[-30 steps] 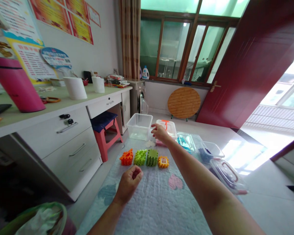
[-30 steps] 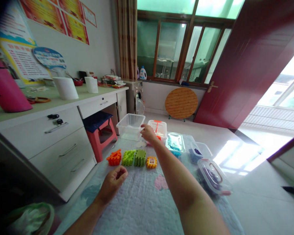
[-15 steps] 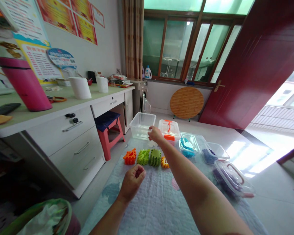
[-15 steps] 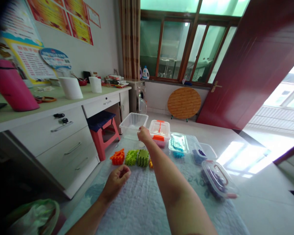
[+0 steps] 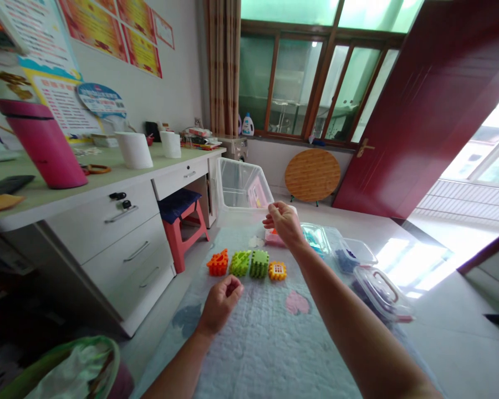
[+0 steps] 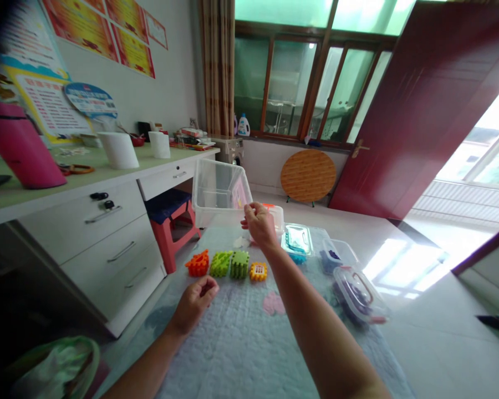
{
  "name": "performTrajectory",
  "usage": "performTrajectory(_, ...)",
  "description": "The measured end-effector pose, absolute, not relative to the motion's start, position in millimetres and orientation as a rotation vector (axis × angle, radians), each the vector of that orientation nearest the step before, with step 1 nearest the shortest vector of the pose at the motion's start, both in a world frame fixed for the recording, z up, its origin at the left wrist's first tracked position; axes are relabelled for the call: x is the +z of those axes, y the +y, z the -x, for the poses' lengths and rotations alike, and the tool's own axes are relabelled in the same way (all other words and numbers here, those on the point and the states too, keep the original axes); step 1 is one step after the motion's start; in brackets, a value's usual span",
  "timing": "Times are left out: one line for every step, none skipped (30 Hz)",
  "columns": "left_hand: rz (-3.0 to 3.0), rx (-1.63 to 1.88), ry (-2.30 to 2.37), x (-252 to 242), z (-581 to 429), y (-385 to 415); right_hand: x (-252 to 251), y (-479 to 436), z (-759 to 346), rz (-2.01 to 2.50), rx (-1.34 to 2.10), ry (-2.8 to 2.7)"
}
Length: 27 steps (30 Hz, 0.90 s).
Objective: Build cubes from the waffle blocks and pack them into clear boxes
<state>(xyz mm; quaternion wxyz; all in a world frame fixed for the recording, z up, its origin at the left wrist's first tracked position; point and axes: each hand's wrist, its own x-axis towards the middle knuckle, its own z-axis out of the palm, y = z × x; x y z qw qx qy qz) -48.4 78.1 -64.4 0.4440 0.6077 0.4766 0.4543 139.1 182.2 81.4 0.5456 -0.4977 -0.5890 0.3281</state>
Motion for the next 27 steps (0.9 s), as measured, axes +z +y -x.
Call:
performTrajectory(-1.514,1.131,1.176,-64,49,78,88,168,-150,1.161,0.793,-1.369)
performTrajectory(-1.522,1.136,1.173,-63,49,77,94,152,-161,1.157,0.819,-1.354)
performTrajectory(-1.529,1.142,1.172,-63,49,77,99,136,-173,1.167,0.833,-1.345)
performTrajectory(-1.535,1.148,1.173,-62,50,76,102,120,-186,1.182,0.838,-1.348)
performTrajectory(-1.539,1.155,1.179,-62,50,75,104,104,-200,1.212,0.838,-1.353)
performTrajectory(-1.538,1.161,1.189,-61,50,75,104,89,-214,1.243,0.835,-1.361)
performTrajectory(-1.532,1.166,1.198,-61,50,74,103,75,-229,1.276,0.828,-1.374)
performTrajectory(-1.521,1.168,1.205,-61,49,74,100,62,-244,1.321,0.828,-1.401)
performTrajectory(-1.507,1.166,1.205,-60,49,74,96,50,-259,1.361,0.840,-1.438)
performTrajectory(-1.489,1.165,1.197,-60,48,73,91,40,-273,1.393,0.862,-1.481)
performTrajectory(-1.473,1.158,1.176,-59,48,73,85,31,-286,1.430,0.879,-1.510)
performTrajectory(-1.456,1.149,1.144,-58,47,72,80,23,-297,1.475,0.903,-1.546)
performTrajectory(-1.439,1.136,1.105,-57,46,70,74,17,-306,1.512,0.924,-1.591)
performTrajectory(-1.422,1.118,1.059,-55,45,69,69,13,-313,1.542,0.942,-1.644)
performTrajectory(-1.406,1.097,1.010,-54,44,66,65,9,-318,1.565,0.946,-1.698)
performTrajectory(-1.393,1.069,0.958,-52,42,64,62,6,-321,1.575,0.940,-1.747)
performTrajectory(-1.381,1.030,0.910,-51,41,61,59,4,-322,1.579,0.930,-1.785)
performTrajectory(-1.371,0.985,0.865,-50,39,58,56,3,-324,1.580,0.923,-1.810)
performTrajectory(-1.363,0.933,0.818,-49,38,54,53,2,-324,1.582,0.924,-1.815)
performTrajectory(-1.354,0.882,0.771,-48,36,51,50,1,-325,1.587,0.931,-1.801)
performTrajectory(-1.346,0.833,0.726,-47,34,47,47,0,-326,1.587,0.945,-1.773)
performTrajectory(-1.337,0.792,0.683,-47,31,44,42,-1,-328,1.579,0.957,-1.732)
performTrajectory(-1.331,0.759,0.645,-47,29,42,38,-2,-329,1.564,0.960,-1.682)
performTrajectory(-1.327,0.736,0.614,-47,27,39,33,-4,-329,1.547,0.951,-1.623)
performTrajectory(-1.326,0.719,0.591,-47,25,37,28,-5,-329,1.539,0.934,-1.559)
performTrajectory(-1.326,0.710,0.574,-48,23,35,23,-7,-329,1.543,0.908,-1.492)
performTrajectory(-1.326,0.704,0.557,-48,21,34,18,-10,-328,1.556,0.882,-1.433)
